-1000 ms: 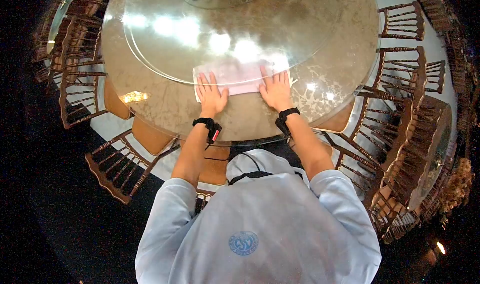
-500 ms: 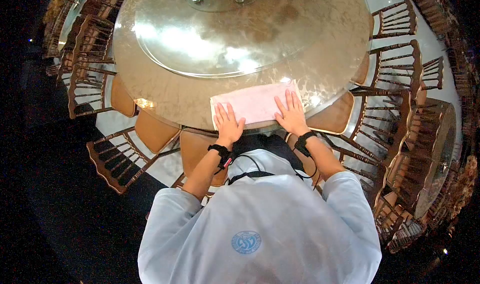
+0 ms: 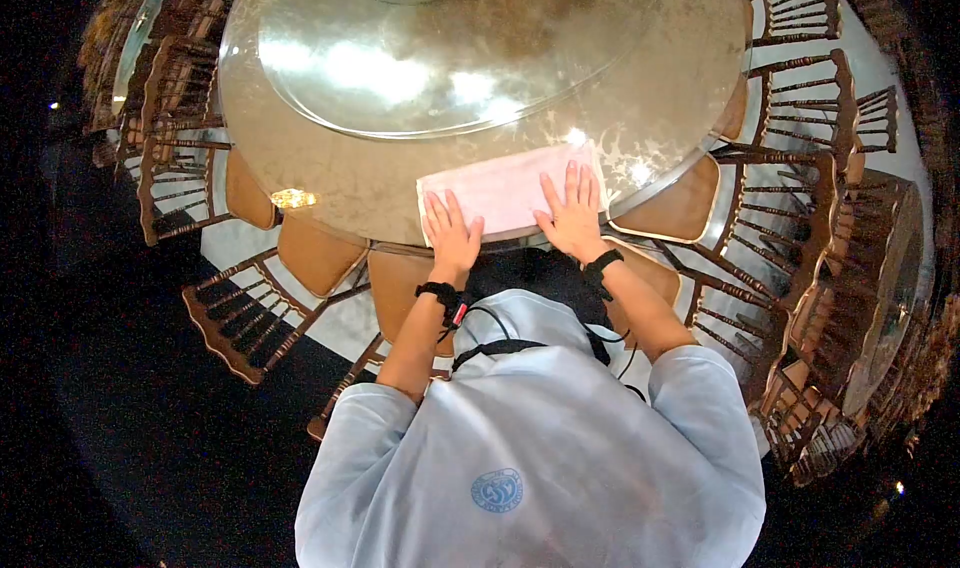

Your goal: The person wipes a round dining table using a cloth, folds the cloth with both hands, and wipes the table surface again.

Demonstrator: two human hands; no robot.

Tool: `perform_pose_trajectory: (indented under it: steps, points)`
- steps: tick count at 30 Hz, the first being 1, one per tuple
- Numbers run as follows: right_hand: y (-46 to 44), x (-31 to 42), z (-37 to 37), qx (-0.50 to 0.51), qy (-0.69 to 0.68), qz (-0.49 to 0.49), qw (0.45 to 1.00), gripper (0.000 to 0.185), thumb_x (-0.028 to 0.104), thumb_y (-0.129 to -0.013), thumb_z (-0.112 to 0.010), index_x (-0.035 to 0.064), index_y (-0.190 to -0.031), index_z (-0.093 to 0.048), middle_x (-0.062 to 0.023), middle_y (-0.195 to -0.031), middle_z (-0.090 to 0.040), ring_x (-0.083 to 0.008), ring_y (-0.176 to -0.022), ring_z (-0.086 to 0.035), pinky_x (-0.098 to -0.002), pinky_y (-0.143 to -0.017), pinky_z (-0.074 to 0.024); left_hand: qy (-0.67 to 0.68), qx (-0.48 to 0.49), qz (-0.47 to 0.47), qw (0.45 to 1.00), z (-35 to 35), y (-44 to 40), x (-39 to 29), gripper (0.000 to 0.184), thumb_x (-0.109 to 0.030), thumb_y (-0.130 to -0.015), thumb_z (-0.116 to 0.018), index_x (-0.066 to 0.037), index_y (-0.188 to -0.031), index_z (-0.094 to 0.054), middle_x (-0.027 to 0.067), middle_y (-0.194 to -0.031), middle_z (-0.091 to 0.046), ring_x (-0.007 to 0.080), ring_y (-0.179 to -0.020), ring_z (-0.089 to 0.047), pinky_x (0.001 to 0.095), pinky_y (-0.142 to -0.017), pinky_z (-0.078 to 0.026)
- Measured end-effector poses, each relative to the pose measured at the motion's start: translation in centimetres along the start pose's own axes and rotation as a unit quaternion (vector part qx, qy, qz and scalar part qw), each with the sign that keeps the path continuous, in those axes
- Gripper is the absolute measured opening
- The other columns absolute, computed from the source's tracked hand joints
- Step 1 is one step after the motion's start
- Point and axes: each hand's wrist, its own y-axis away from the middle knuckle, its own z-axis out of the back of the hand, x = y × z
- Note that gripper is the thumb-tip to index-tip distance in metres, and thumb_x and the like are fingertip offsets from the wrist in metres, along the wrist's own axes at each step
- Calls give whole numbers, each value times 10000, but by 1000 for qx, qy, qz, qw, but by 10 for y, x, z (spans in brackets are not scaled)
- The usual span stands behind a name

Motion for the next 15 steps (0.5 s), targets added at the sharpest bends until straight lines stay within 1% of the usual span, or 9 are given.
perform_pose_trajectory:
  steps: [2,4,6,7,10,11,12,14,15]
  points:
    - [-8,5,-3,-4,-2,1,1000,616,455,-854,-468,163,-1385,-361,-309,-1435,-158,-499,-1313,-137,-554,-1063,-89,-15,17,7,1000,5,-6,7,772,-423,-878,-448,13,-1427,-124,305,-1465,-8,409,-1374,16,512,-1087,-19]
    - [-18,12,-4,-5,-5,1,1000,617,458,-852,-470,162,-1383,-365,-310,-1433,-164,-498,-1312,-144,-553,-1063,-96,-22,11,2,1000,5,-14,15,767,-419,-877,-447,13,-1426,-130,306,-1465,-20,412,-1373,6,515,-1086,-21]
    - [-34,18,-4,-6,-32,14,999,628,449,-851,-482,171,-1397,-343,-308,-1440,-149,-500,-1317,-133,-549,-1065,-101,-47,-31,0,998,8,-27,24,759,-415,-878,-441,13,-1425,-135,305,-1464,-37,414,-1371,-8,525,-1082,-28]
    - [-43,23,-4,-7,-27,14,1000,621,444,-851,-485,169,-1392,-353,-301,-1436,-176,-488,-1317,-154,-540,-1068,-118,-40,-32,8,999,11,-36,28,753,-414,-879,-436,9,-1426,-138,308,-1461,-50,419,-1368,-22,534,-1078,-37]
    - [-78,33,-7,-13,-48,16,999,620,442,-850,-486,170,-1392,-354,-294,-1435,-189,-473,-1319,-169,-536,-1069,-130,-45,-49,16,998,22,-68,43,748,-418,-882,-425,3,-1428,-136,313,-1458,-58,422,-1368,-26,533,-1077,-44]
    - [-91,36,-9,-16,-38,18,999,613,446,-853,-478,172,-1389,-360,-292,-1432,-200,-463,-1321,-175,-531,-1072,-127,-31,-48,24,998,26,-81,47,751,-433,-882,-413,0,-1429,-134,316,-1457,-48,419,-1370,-6,534,-1076,-28]
    - [-105,40,-11,-13,-40,18,999,613,446,-853,-478,172,-1389,-360,-292,-1432,-200,-463,-1321,-175,-531,-1072,-127,-32,-46,26,998,31,-95,51,751,-433,-882,-413,0,-1429,-134,316,-1457,-48,419,-1370,-6,534,-1076,-28]
    - [-128,47,-15,-6,-44,10,999,619,452,-854,-471,176,-1394,-348,-291,-1433,-199,-464,-1316,-186,-530,-1075,-117,-28,5,82,996,40,-121,57,763,-445,-882,-397,-2,-1433,-108,314,-1461,-11,413,-1371,33,536,-1074,2]
    - [-138,48,-22,-18,-23,18,999,630,461,-855,-461,176,-1401,-329,-289,-1425,-216,-459,-1313,-191,-523,-1079,-107,-2,29,106,994,40,-132,61,787,-460,-879,-385,-8,-1437,-62,305,-1465,42,419,-1366,79,536,-1070,35]
